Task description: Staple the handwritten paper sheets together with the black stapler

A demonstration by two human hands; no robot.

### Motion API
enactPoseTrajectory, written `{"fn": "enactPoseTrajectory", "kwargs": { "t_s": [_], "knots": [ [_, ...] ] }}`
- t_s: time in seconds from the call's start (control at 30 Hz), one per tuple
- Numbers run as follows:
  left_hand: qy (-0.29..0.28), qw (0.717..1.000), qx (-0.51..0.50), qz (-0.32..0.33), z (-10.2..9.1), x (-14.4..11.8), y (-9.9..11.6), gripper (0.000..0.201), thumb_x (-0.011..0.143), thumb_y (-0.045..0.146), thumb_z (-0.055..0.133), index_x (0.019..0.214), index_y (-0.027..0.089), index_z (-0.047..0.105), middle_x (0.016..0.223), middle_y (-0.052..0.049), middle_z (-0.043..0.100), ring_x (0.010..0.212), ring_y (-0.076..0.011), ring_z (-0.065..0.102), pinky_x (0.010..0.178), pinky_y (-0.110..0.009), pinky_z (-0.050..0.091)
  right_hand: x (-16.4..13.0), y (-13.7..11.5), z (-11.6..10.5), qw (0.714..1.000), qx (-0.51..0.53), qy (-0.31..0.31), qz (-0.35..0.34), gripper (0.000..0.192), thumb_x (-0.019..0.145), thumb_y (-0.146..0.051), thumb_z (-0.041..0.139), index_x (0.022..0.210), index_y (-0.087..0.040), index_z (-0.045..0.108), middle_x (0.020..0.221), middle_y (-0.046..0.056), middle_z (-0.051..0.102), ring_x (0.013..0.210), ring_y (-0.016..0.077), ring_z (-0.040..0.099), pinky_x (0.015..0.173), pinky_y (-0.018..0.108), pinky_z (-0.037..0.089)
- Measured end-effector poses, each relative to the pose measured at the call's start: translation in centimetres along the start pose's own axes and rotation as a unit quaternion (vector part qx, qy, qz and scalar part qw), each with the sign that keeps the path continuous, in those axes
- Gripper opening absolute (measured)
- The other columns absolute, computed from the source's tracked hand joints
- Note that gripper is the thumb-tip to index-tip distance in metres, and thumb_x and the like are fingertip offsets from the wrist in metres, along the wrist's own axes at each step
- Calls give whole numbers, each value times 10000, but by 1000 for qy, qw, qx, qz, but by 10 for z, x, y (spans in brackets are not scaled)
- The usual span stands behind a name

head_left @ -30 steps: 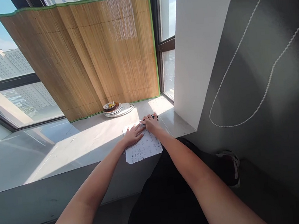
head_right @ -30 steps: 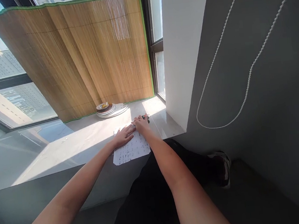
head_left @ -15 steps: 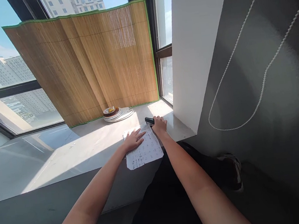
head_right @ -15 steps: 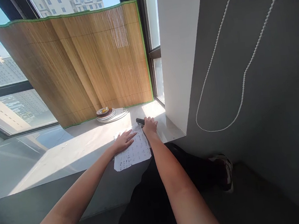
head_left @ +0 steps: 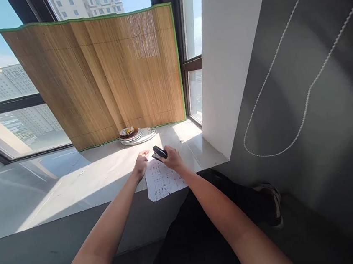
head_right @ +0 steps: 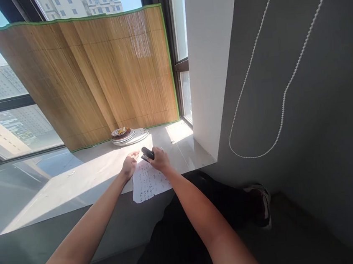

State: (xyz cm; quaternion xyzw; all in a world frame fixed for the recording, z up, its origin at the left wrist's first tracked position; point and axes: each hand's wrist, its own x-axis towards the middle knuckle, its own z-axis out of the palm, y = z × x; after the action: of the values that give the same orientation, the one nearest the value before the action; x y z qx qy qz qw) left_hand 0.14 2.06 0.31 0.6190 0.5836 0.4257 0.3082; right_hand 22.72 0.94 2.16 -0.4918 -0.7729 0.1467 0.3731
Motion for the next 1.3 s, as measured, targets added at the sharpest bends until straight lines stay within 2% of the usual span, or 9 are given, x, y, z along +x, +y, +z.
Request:
{"fn": "enactPoseTrajectory", "kwargs": {
  "t_s": [0.2, 0.33, 0.43, 0.5, 0.6, 0.67, 1.1, 1.2, 1.3],
  "knots": [
    [51, 995, -79, -17, 2, -3, 7, 797, 752, 187, 498, 1548, 146, 520, 1569, -189, 655, 1520, -322, 587, 1253, -490, 520, -6, -9, 22, 999, -24, -46, -12, 222, 943, -353, 736, 1052, -268, 562, 1100, 54, 727, 922, 228, 675, 699, 303, 443],
    [160, 986, 40, -26, -10, -14, 13, 600, 849, 180, 477, 1435, 176, 607, 1535, -173, 673, 1477, -299, 615, 1243, -467, 522, -6, -6, 18, 996, -10, -91, -1, 224, 985, -334, 707, 1097, -259, 528, 1160, 58, 708, 892, 207, 655, 644, 287, 395],
    [175, 968, 181, -18, -60, -32, 4, 473, 852, 211, 547, 1295, 178, 707, 1539, -208, 652, 1562, -369, 505, 1350, -558, 353, -6, 2, 7, 995, -13, -102, 17, 229, 1001, -327, 700, 1109, -252, 513, 1188, 68, 695, 905, 210, 650, 637, 289, 381],
    [151, 919, 362, -33, -109, -47, -11, 481, 876, 254, 556, 1315, 149, 722, 1612, -251, 592, 1623, -446, 403, 1343, -688, 254, -6, 9, -2, 994, -18, -102, 31, 228, 1000, -315, 703, 1106, -250, 512, 1186, 73, 692, 929, 219, 654, 648, 293, 385],
    [132, 845, 490, -170, -174, -68, -40, 649, 922, 449, 574, 1490, 148, 661, 1675, -267, 536, 1646, -575, 275, 1224, -837, 277, -6, 22, -16, 993, -28, -102, 60, 221, 991, -296, 712, 1091, -252, 520, 1181, 79, 696, 969, 234, 663, 669, 299, 399],
    [123, 829, 497, -224, -197, -77, -55, 723, 942, 539, 536, 1591, 227, 604, 1663, -245, 559, 1606, -573, 359, 1175, -835, 341, -5, 28, -22, 991, -33, -106, 76, 220, 988, -296, 718, 1082, -253, 524, 1192, 82, 702, 996, 240, 668, 678, 301, 407],
    [93, 836, 479, -251, -192, -84, -63, 714, 1096, 567, 321, 1701, 217, 464, 1765, -261, 374, 1584, -533, 306, 1209, -750, 226, 2, 37, -34, 990, -5, -110, 90, 240, 978, -391, 742, 966, -253, 547, 1048, 55, 717, 905, 221, 657, 647, 281, 385],
    [95, 839, 480, -239, -191, -86, -62, 679, 1096, 545, 341, 1668, 213, 498, 1700, -268, 454, 1524, -524, 362, 1171, -733, 267, 9, 44, -41, 993, 3, -9, 120, 297, 1097, -458, 542, 882, -253, 551, 934, 61, 693, 866, 234, 647, 687, 305, 420],
    [93, 841, 475, -240, -190, -87, -59, 685, 1093, 544, 360, 1666, 197, 501, 1701, -283, 446, 1511, -528, 367, 1155, -724, 277, 18, 53, -43, 979, -80, 98, 157, 243, 1101, -276, 425, 928, -238, 591, 1045, 120, 703, 983, 270, 653, 771, 338, 459]
  ]
}}
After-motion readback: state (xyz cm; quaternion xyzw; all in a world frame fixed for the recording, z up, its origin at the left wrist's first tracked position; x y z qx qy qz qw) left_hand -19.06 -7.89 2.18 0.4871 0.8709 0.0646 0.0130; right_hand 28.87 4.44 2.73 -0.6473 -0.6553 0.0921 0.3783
